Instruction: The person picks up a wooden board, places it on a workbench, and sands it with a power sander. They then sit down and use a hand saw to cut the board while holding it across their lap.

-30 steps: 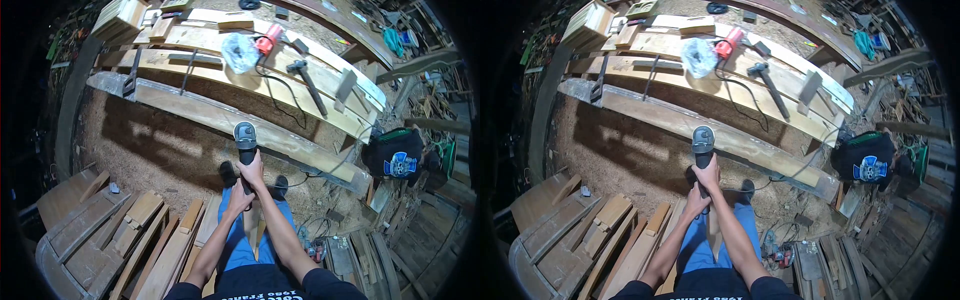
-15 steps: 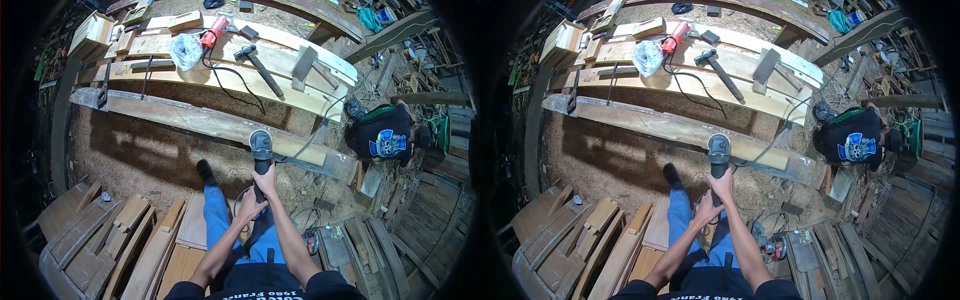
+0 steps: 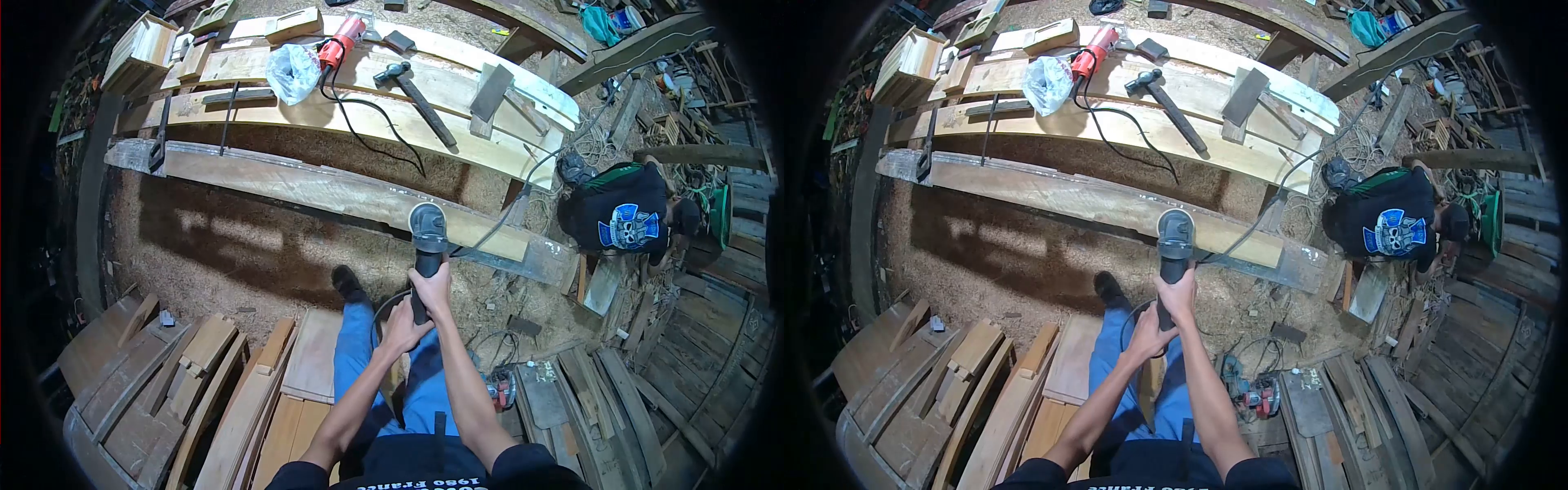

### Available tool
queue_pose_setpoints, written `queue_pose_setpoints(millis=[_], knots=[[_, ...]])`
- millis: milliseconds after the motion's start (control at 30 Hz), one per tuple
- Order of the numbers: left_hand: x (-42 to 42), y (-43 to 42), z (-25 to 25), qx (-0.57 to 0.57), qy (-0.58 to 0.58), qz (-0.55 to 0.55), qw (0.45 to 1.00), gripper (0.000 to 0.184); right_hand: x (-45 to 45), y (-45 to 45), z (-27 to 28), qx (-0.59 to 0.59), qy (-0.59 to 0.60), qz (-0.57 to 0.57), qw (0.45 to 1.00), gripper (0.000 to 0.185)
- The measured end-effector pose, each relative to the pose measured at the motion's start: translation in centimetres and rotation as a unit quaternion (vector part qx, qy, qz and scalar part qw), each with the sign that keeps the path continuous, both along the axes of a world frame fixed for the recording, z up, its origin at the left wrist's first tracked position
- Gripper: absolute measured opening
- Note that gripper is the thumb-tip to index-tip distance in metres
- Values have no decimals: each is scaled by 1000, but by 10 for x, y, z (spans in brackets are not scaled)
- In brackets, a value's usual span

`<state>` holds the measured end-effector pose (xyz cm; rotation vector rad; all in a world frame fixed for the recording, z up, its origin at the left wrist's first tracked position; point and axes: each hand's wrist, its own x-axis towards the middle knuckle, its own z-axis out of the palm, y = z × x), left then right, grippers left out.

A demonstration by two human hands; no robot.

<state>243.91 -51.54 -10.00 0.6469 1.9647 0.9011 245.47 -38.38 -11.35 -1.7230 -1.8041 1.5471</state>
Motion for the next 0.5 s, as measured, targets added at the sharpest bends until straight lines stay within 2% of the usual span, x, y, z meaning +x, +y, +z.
queue_pose_setpoints(millis=[100, 267, 333, 400, 467, 500], knots=[[12, 9, 18, -17, 8, -36, 999, 61, 19, 3, 1, -10, -8, -19, 1000, 70], [25, 11, 22, -13, -18, -15, 1000, 60, 31, 2, 6, -4, 3, -8, 1000, 69], [19, 19, 23, -4, -31, 7, 999, 62, 25, 7, 1, 30, -26, 12, 999, 70], [20, 22, 4, 8, -6, 5, 1000, 63, 23, 16, -5, 27, 2, 4, 1000, 74], [24, 27, -7, 1, 9, -28, 1000, 65, 26, 25, -9, -25, 32, -36, 999, 76], [27, 31, -6, -8, 8, -35, 999, 66, 28, 28, 1, 11, -1, -37, 999, 77]])
